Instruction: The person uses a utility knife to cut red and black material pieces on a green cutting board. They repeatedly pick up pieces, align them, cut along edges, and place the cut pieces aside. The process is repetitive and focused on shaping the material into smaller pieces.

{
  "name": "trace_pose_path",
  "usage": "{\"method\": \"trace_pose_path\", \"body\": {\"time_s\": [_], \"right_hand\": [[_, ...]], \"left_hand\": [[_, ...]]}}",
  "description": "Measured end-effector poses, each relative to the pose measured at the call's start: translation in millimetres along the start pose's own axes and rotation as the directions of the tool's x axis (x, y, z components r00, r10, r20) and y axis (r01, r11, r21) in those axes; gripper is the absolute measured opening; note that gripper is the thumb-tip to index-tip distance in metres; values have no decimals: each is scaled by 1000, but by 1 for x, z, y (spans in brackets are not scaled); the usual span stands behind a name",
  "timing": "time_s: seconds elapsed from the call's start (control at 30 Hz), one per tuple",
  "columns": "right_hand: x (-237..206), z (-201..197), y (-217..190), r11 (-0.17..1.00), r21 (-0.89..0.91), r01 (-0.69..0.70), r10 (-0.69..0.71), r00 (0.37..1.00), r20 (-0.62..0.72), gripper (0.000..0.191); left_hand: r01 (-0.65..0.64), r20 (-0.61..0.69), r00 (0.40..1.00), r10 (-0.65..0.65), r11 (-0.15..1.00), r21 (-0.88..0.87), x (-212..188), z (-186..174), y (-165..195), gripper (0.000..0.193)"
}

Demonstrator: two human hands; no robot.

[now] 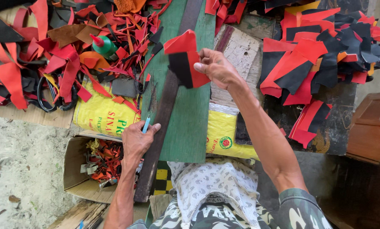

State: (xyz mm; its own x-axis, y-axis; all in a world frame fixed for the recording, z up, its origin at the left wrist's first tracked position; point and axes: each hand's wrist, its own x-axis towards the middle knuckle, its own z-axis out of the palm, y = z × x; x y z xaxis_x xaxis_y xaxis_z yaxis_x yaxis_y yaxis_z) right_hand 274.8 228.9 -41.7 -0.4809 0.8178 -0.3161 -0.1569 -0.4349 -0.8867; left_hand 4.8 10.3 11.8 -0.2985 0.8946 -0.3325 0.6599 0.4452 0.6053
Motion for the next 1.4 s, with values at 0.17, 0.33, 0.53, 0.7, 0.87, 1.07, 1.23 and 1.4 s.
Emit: {"method": "trace_pose_path", "body": {"time_s": [0.17, 0.33, 0.53, 0.7, 0.87, 1.07, 1.23, 1.4], "right_hand": [[-22, -10, 9, 999, 47, 15, -3, 971, -237, 18], [-53, -70, 33, 958, -29, 284, -249, 782, -571, 30], [-86, -96, 51, 809, -583, -73, -398, 662, -635, 58], [-90, -100, 47, 806, -590, -45, -417, 664, -621, 55], [-87, -105, 58, 936, -347, 55, -294, 665, -687, 50], [-84, -109, 62, 968, -116, 224, -241, 684, -689, 48], [-89, -102, 49, 943, -327, 58, -274, 693, -667, 44], [-96, -93, 37, 827, -562, 19, -417, 690, -591, 40]], "left_hand": [[-15, -17, 1000, 15, 1000, -23, -4, -1, 3, 38], [50, 21, 999, -50, 999, 1, -4, -2, 5, 37], [78, 27, 997, -77, 997, -24, -6, -1, 4, 35], [74, 23, 997, -73, 997, -34, -6, 2, 2, 35], [112, 40, 993, -112, 994, -7, -5, 2, 2, 36], [121, 40, 992, -120, 992, -21, -6, 2, 5, 35], [111, 40, 993, -110, 993, -38, -7, 2, 7, 37], [101, 43, 994, -101, 995, 0, -7, 2, 8, 37]]}}
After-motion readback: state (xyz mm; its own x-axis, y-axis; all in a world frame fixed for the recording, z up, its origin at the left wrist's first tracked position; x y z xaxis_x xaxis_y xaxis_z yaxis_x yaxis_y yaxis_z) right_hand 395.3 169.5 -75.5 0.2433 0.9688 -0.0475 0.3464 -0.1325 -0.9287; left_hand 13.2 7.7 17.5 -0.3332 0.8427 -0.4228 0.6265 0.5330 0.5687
